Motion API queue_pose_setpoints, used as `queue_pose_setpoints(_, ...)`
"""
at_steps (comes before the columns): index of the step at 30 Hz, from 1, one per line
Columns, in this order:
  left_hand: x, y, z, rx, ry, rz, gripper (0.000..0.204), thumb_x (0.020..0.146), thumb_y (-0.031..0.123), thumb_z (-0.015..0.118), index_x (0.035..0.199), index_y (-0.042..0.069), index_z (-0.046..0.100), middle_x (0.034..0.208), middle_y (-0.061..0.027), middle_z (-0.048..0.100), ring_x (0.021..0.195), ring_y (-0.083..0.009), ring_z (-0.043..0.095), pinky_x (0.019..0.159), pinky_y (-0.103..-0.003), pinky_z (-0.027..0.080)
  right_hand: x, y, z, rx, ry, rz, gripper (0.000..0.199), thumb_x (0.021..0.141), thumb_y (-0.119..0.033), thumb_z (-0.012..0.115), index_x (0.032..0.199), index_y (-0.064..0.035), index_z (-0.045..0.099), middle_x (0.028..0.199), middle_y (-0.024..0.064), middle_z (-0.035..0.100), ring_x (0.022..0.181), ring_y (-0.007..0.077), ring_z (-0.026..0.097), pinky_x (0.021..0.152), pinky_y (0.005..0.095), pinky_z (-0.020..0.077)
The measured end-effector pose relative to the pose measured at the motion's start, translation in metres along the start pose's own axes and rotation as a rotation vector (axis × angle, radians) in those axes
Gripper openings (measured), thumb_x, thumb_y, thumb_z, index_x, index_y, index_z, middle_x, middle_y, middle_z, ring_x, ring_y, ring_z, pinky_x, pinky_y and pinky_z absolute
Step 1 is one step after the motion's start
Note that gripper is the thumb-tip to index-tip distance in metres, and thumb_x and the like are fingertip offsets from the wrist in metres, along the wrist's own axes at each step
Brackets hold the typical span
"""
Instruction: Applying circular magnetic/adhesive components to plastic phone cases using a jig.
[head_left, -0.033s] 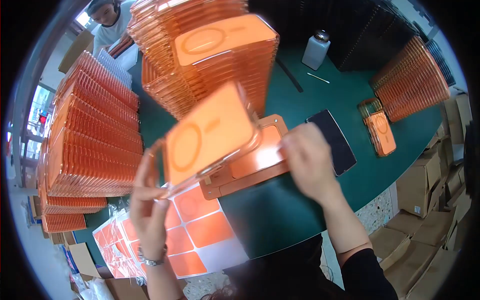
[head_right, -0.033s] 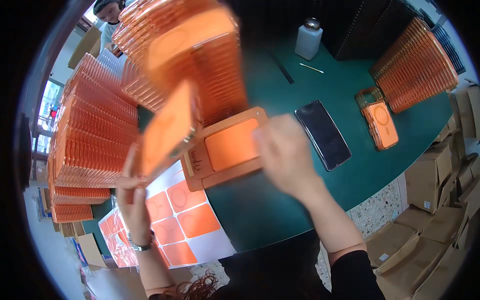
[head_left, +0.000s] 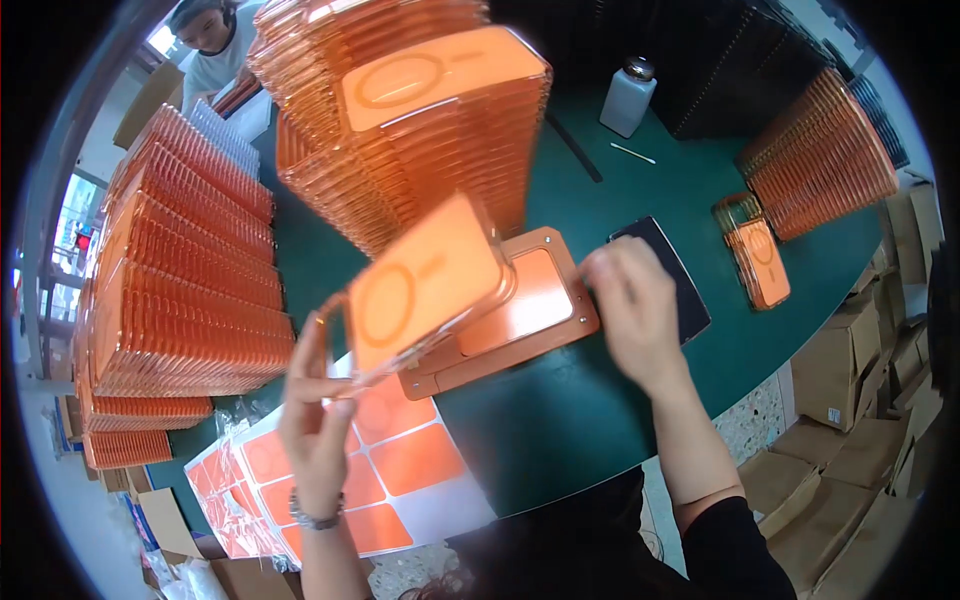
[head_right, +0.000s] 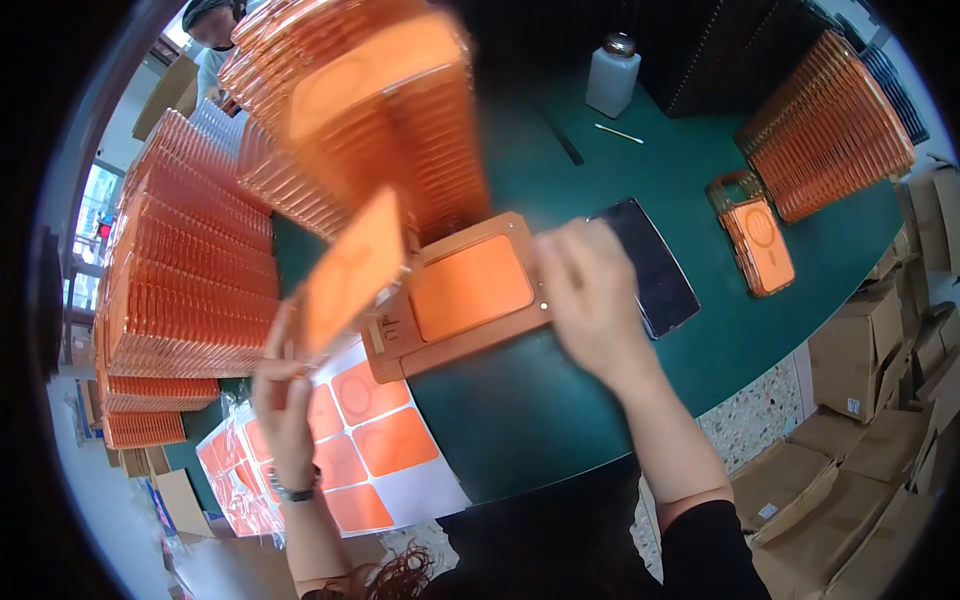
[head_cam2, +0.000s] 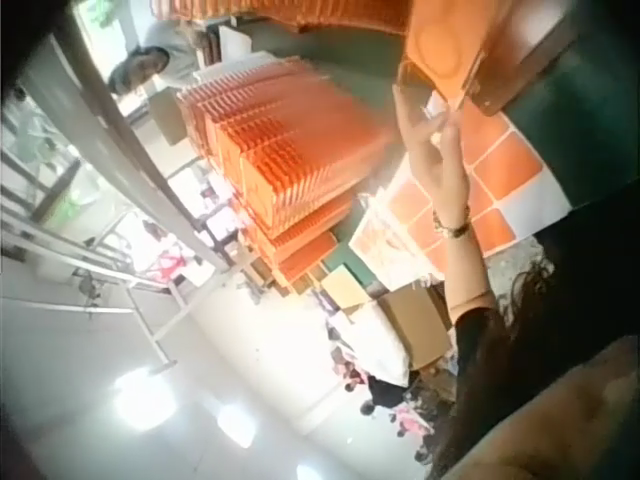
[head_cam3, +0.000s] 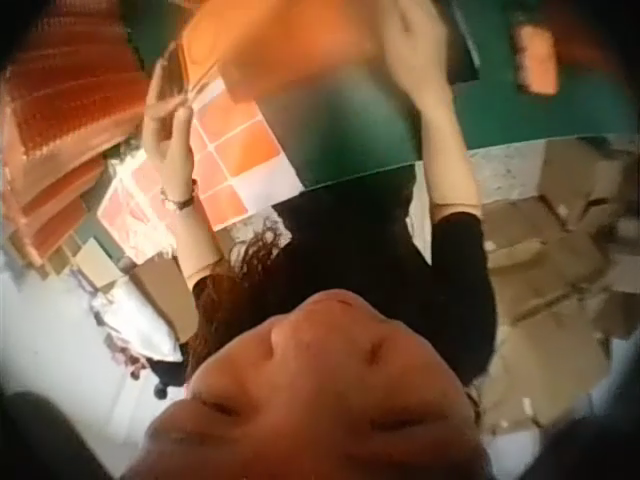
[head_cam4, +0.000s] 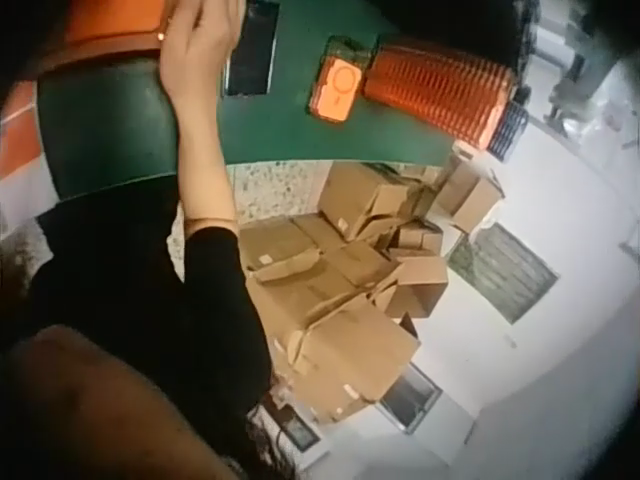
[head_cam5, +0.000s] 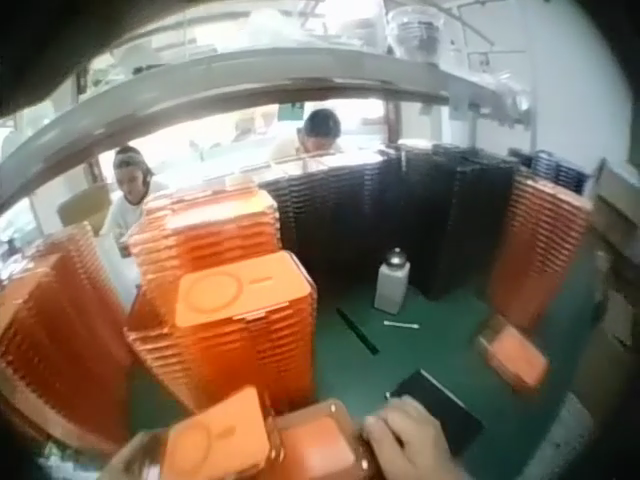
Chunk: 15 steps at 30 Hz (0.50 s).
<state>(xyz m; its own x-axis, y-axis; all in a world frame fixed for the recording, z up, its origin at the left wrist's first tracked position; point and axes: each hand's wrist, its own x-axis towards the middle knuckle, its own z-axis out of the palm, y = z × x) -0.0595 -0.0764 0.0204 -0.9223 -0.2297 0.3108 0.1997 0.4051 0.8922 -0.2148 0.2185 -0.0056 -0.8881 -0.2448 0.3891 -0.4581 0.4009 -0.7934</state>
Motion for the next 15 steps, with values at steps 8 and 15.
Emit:
queue_pose_setpoints(8,0.004,-0.035,0.053,0.377,-0.194,0.072,0.024,0.084,0.005,0.074,0.107,0.006,0.069,0.160,-0.0224,0.037,0.150,-0.0399,0.033,0.120,-0.050,0.029,0.002,0.043,0.002,0.110,-0.115,0.217,0.033,0.104,-0.023,0.057,0.121,0.0033,0.066,0.102,0.0064,0.067,0.092,0.0112,0.059,0.083,0.0262,0.0475)
queue_pose_setpoints(15,0.000,-0.039,0.047,0.355,-0.177,0.028,0.073,0.089,0.017,0.071,0.154,0.005,0.041,0.156,-0.0210,0.041,0.147,-0.0351,0.036,0.118,-0.044,0.033,0.022,0.038,0.014,0.403,-0.337,0.571,0.039,0.100,-0.034,0.065,0.110,0.0038,0.068,0.094,0.0058,0.068,0.088,0.0101,0.061,0.083,0.0255,0.0493)
